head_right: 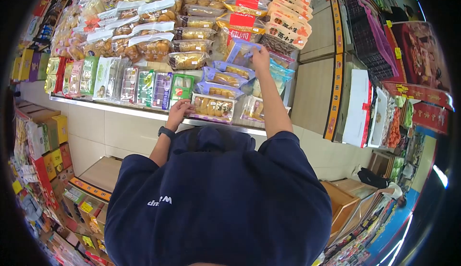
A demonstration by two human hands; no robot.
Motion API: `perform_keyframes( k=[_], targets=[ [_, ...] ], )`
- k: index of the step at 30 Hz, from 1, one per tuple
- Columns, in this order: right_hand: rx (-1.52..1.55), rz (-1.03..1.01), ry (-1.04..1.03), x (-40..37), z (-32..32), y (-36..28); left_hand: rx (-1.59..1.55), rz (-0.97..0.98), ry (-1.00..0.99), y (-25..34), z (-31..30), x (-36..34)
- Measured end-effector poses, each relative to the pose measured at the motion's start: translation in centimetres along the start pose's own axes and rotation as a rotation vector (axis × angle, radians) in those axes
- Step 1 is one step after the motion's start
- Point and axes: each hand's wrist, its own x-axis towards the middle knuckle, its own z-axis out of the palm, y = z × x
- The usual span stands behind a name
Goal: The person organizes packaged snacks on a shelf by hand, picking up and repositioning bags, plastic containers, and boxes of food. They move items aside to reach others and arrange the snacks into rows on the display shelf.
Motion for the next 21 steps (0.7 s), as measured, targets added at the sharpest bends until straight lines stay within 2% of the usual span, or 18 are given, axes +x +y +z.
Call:
perform_keyframes(
  k=[1,4,7,10,13,16,17,18,21],
  targets=[
    [-0.058,0.03,0.014,0.5,-0.1,0.8,0.001,0.0,-0.004,0.1,-0.1,0.0],
    [-0.232,-0.15,0.063,2.6,-0.1,4.0,0.004,-0.01,-0.014,0.2,-0.2,0.0],
    [-0.454,-0.199,0.057,3.1,-0.7,3.3,0.009,-0.021,-0.002,0.0,-0.3,0.1],
    [-0.719,-0.593,0.277,1.4,-1.0,1.2,0.023,-0.016,0.015,0.1,-0.2,0.1],
    [-0.759,-0.973,0.352,-4.2,0.1,-2.8,0.01,-0.007,0.031,0.1,0.1,-0.1],
    [-0.761,-0.919,-0.13,-6.7,2.1,-1.8,0.003,0.003,0.046,-0.4,0.0,0.0],
    [-0.851,-0.932,-0.216,-7.1,3.2,-1.4,0.012,0.006,0.046,-0.5,-0.1,0.0],
    [-0.939,-0.944,-0.299,-7.1,4.4,-0.9,0.023,0.011,0.041,-0.5,-0.1,0.2],
    [-1.197,-0.73,-0.33,-5.9,8.1,1.0,0.066,-0.024,0.038,0.2,0.0,0.0]
  ],
)
